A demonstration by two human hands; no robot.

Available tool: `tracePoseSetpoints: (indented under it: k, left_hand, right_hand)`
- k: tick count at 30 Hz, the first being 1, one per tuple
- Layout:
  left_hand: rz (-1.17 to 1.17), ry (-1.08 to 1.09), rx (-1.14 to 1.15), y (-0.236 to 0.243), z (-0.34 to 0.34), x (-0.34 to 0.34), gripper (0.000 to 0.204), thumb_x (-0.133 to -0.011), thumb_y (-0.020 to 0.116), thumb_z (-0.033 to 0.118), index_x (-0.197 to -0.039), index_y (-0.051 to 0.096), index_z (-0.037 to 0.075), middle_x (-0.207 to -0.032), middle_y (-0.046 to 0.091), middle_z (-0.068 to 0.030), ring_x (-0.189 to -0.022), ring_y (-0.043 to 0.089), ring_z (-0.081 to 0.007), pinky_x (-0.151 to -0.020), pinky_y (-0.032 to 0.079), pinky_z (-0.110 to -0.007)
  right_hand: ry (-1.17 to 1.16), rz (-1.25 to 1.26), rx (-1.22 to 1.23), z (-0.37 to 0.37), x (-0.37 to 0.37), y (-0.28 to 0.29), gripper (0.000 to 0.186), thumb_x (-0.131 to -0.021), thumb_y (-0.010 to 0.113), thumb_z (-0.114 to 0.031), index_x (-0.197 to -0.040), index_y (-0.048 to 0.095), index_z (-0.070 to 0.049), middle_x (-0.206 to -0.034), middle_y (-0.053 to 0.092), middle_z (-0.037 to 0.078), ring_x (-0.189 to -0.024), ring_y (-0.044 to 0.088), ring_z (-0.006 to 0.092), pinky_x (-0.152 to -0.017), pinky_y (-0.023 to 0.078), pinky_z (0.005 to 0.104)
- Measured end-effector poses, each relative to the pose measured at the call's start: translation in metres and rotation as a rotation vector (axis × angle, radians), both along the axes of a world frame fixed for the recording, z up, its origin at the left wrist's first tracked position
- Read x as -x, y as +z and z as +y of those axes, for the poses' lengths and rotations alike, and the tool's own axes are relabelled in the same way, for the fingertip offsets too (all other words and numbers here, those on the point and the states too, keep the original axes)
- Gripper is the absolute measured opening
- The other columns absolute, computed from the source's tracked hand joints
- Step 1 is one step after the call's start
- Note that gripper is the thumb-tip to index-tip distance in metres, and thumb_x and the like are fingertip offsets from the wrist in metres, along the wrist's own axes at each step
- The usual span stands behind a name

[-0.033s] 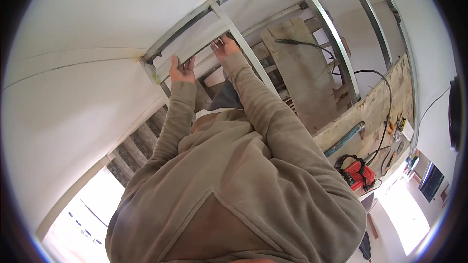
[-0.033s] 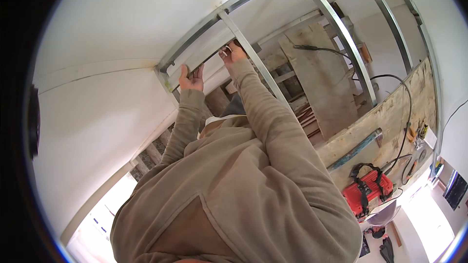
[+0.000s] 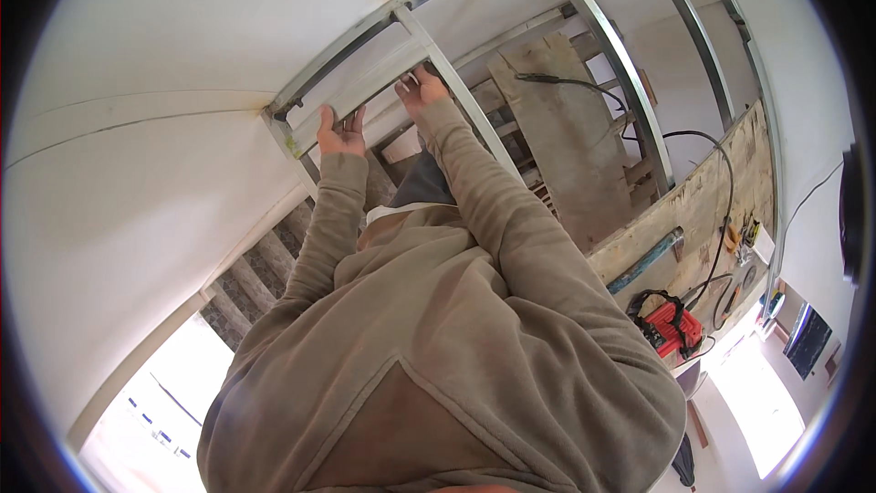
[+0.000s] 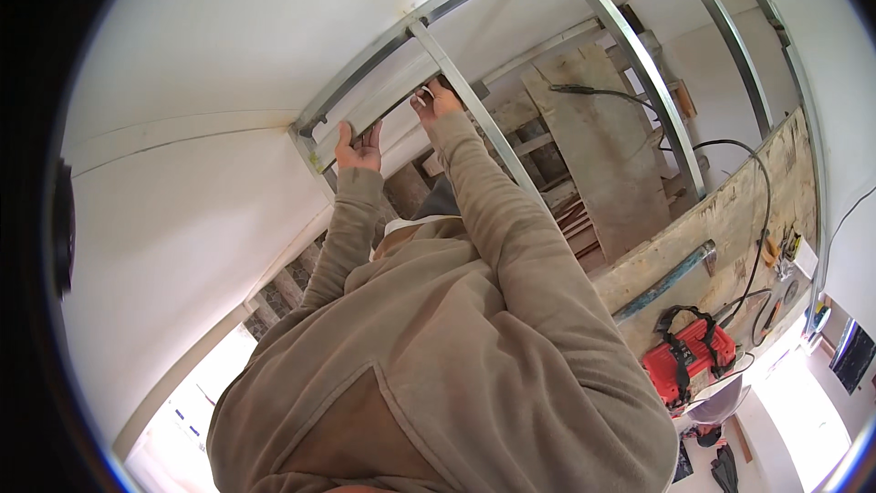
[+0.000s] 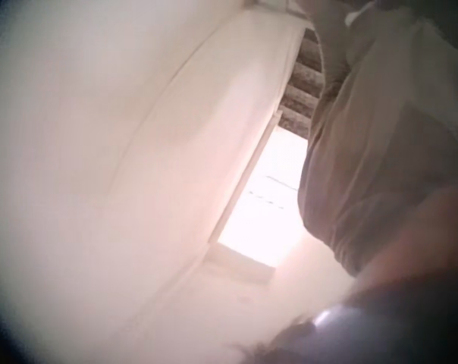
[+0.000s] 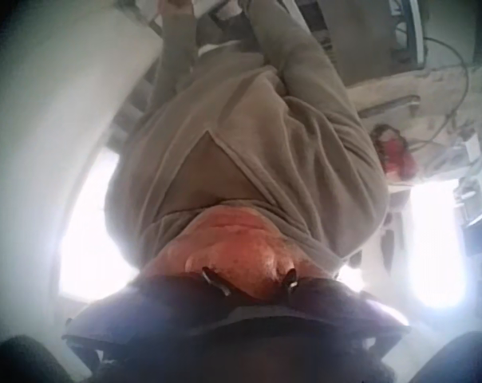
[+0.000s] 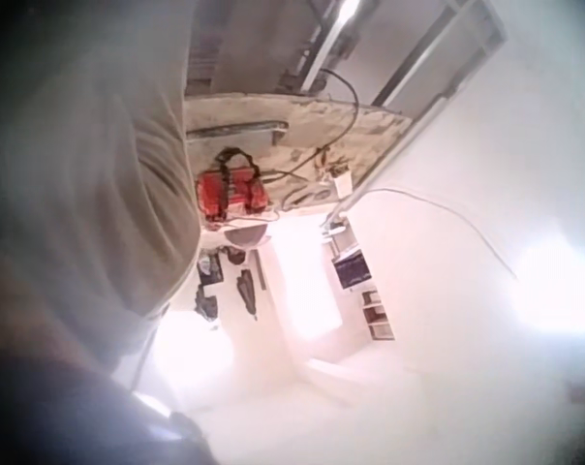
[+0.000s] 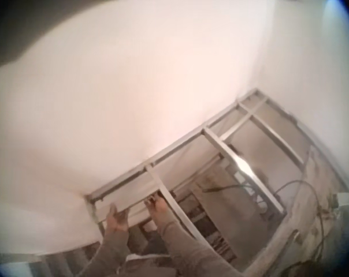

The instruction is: The person positions and aligns metal studs against a ceiling-mounted track, reaching up to slot them into place and securing them.

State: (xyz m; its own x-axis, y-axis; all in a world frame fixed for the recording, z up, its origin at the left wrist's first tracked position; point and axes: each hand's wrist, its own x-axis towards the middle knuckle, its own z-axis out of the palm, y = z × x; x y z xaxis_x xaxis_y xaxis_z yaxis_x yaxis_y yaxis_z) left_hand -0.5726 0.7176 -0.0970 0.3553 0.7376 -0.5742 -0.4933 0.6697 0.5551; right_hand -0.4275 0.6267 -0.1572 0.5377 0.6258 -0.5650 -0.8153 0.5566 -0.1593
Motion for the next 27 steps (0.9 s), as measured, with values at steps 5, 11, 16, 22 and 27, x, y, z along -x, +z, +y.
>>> tracePoseSetpoints:
  k: [5, 11, 16, 22, 27]
  left_hand:
    - [0.009, 0.007, -0.016, -0.003, 0.002, 0.006, 0.038, -0.093, 0.066, 0.026, -0.118, 0.055, 0.001, -0.121, 0.061, -0.0155, -0.113, 0.059, -0.0329, -0.099, 0.052, -0.053]
    - [-0.013, 0.006, -0.012, 0.002, 0.000, 0.000, 0.039, -0.093, 0.066, 0.026, -0.119, 0.054, 0.000, -0.120, 0.059, -0.0156, -0.112, 0.058, -0.0331, -0.100, 0.051, -0.052]
    - [-0.047, -0.014, -0.027, -0.001, 0.001, 0.000, 0.040, -0.093, 0.066, 0.026, -0.120, 0.053, 0.001, -0.118, 0.059, -0.0143, -0.111, 0.058, -0.0320, -0.099, 0.051, -0.051]
    - [-0.051, -0.030, -0.049, -0.005, 0.001, 0.004, 0.039, -0.093, 0.066, 0.026, -0.119, 0.054, 0.000, -0.118, 0.060, -0.0154, -0.109, 0.060, -0.0329, -0.100, 0.051, -0.051]
    - [-0.017, 0.053, 0.120, 0.016, 0.000, 0.014, 0.036, -0.092, 0.066, 0.021, -0.117, 0.053, -0.001, -0.114, 0.061, -0.0159, -0.106, 0.061, -0.0336, -0.093, 0.056, -0.047]
  right_hand:
    - [-0.005, 0.005, 0.071, -0.013, 0.011, 0.012, 0.005, -0.098, 0.059, -0.018, -0.102, 0.059, -0.016, -0.090, 0.059, -0.001, -0.078, 0.053, 0.0149, -0.070, 0.050, 0.0349]
    - [0.014, 0.006, 0.065, 0.002, 0.000, 0.015, 0.008, -0.098, 0.059, -0.021, -0.105, 0.059, -0.017, -0.092, 0.060, -0.001, -0.080, 0.053, 0.0150, -0.070, 0.050, 0.0346]
    - [-0.041, 0.038, 0.032, -0.013, 0.010, 0.002, 0.007, -0.098, 0.059, -0.020, -0.104, 0.060, -0.017, -0.095, 0.061, 0.000, -0.082, 0.055, 0.0162, -0.073, 0.050, 0.0359]
    - [0.084, -0.016, 0.114, -0.089, 0.041, 0.034, 0.010, -0.098, 0.057, -0.017, -0.107, 0.060, -0.014, -0.092, 0.062, 0.003, -0.078, 0.057, 0.0165, -0.073, 0.050, 0.0392]
    - [0.404, -0.386, 0.392, -0.147, 0.055, 0.095, 0.025, -0.094, 0.054, -0.011, -0.118, 0.059, -0.003, -0.089, 0.065, 0.009, -0.070, 0.061, 0.0170, -0.066, 0.052, 0.0301]
